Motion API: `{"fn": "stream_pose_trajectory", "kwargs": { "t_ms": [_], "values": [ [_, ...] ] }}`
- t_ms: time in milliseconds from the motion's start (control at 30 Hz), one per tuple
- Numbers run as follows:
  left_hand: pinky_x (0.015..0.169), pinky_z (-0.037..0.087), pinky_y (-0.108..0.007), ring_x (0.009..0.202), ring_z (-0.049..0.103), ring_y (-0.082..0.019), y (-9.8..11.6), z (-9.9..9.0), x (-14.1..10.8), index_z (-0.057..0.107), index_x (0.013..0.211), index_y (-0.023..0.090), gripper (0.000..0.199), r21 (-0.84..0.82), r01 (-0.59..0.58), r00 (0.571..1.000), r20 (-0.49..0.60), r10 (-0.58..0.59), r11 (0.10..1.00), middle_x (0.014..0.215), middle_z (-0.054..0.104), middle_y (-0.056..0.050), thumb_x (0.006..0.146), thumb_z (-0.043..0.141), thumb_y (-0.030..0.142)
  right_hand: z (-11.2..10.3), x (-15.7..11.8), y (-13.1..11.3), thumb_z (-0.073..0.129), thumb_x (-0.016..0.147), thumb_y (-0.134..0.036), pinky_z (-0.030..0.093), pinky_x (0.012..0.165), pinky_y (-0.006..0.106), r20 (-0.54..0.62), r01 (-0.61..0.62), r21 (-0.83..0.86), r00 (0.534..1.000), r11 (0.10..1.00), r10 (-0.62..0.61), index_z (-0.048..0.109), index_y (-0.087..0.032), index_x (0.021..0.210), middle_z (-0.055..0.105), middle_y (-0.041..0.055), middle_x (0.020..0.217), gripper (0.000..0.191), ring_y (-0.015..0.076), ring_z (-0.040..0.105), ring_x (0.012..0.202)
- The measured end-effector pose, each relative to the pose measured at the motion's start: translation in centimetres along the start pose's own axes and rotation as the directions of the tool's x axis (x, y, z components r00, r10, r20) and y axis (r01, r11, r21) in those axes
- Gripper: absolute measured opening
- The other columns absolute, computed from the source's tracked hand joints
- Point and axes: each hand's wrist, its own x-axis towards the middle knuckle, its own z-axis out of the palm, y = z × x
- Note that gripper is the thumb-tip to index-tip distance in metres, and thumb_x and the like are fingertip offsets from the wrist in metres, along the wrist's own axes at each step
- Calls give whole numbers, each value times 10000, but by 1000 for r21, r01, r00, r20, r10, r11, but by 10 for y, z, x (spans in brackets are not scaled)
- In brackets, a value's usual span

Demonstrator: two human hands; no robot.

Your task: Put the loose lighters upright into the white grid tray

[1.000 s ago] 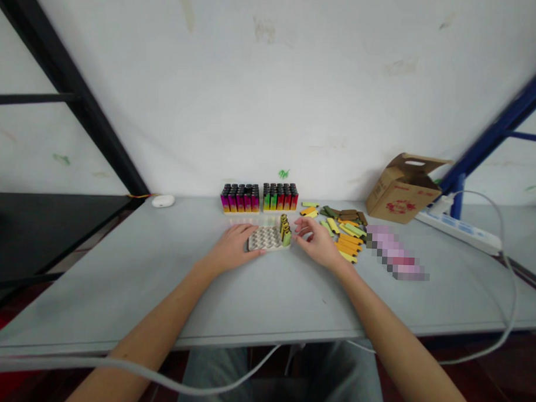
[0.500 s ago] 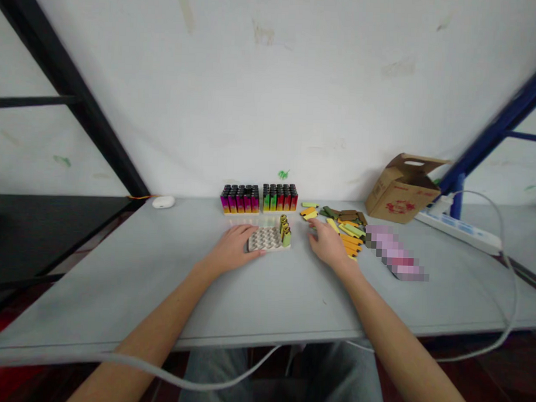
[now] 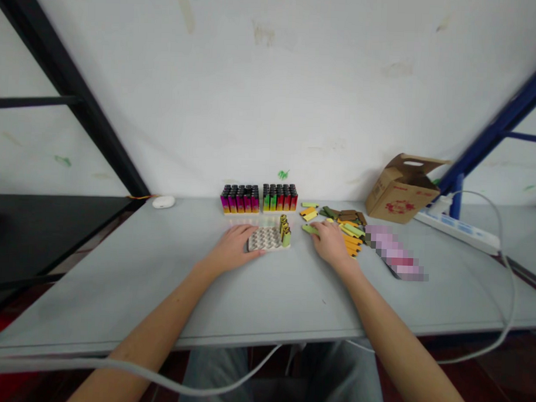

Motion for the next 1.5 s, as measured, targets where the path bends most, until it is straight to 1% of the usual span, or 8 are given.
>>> {"fn": "stream_pose_trajectory", "kwargs": {
  "t_ms": [100, 200, 333, 433, 567, 1067, 1367, 1500],
  "values": [
    [1079, 331, -449, 1237, 462, -304, 0, 0, 0, 480, 1330, 140, 690, -4, 1, 1000, 0, -1, 1000, 1338, 522, -147, 821, 551, 601, 3, 2, -2, 434, 834, -107, 414, 882, 387, -71, 40, 198, 997, 979, -26, 582, -137, 1104, 586, 172, 1127, 310, 264, 556, 1018],
    [1077, 331, -455, 1234, 465, -303, 0, 0, 0, 485, 1325, 158, 672, -4, 6, 1000, -3, -6, 1000, 1334, 527, -137, 818, 558, 593, 8, 4, -6, 441, 818, -110, 446, 820, 359, -120, 103, 527, 992, 843, -46, 514, -180, 1031, 615, 110, 1020, 236, 211, 591, 908],
    [1071, 337, -451, 1223, 473, -300, 0, 0, 0, 485, 1324, 149, 674, -4, -9, 1000, -6, 9, 1000, 1327, 532, -141, 819, 558, 589, 2, 7, -16, 553, 820, -283, 474, 703, 318, 0, -18, 911, 999, 413, 42, 438, -229, 956, 658, 41, 924, 186, 163, 623, 745],
    [1071, 337, -450, 1221, 477, -300, 0, 0, 0, 487, 1323, 152, 668, 0, -8, 1000, -4, 8, 1000, 1330, 529, -142, 821, 554, 589, -13, 6, -23, 692, 725, -343, 478, 693, 291, 169, -177, 981, 981, 76, 92, 489, -237, 990, 674, 49, 1059, 350, 166, 650, 826],
    [1064, 348, -448, 1218, 479, -302, -1, 1, 0, 488, 1325, 141, 686, 3, -12, 1000, -9, 12, 1000, 1319, 535, -151, 821, 548, 603, -28, 3, -26, 730, 699, -267, 471, 689, 237, 268, -259, 956, 962, -136, 53, 599, -220, 975, 666, 54, 1139, 309, 152, 638, 916],
    [1069, 343, -459, 1231, 470, -302, -1, 1, 0, 487, 1331, 162, 667, -22, -15, 1000, -26, 14, 1000, 1336, 527, -142, 817, 569, 580, -34, -1, -35, 593, 766, -211, 465, 570, 205, 436, -410, 825, 900, -389, -25, 603, -206, 890, 657, 6, 802, 125, 107, 604, 678],
    [1059, 354, -455, 1219, 483, -295, -1, 1, -1, 496, 1320, 179, 643, -21, -12, 1000, -24, 11, 1000, 1306, 543, -138, 811, 588, 562, -27, 0, -37, 583, 753, -242, 420, 525, 210, 435, -416, 873, 900, -255, 21, 585, -194, 898, 510, -21, 668, 153, 109, 493, 580],
    [1063, 352, -451, 1217, 480, -296, -2, 1, -1, 492, 1322, 155, 660, -10, -15, 1000, -21, 15, 1000, 1308, 540, -148, 819, 573, 576, -25, 1, -38, 454, 854, -448, 426, 554, 227, 455, -436, 836, 890, -335, -21, 578, -183, 850, 486, -6, 660, 293, 120, 493, 590]
  ]
}}
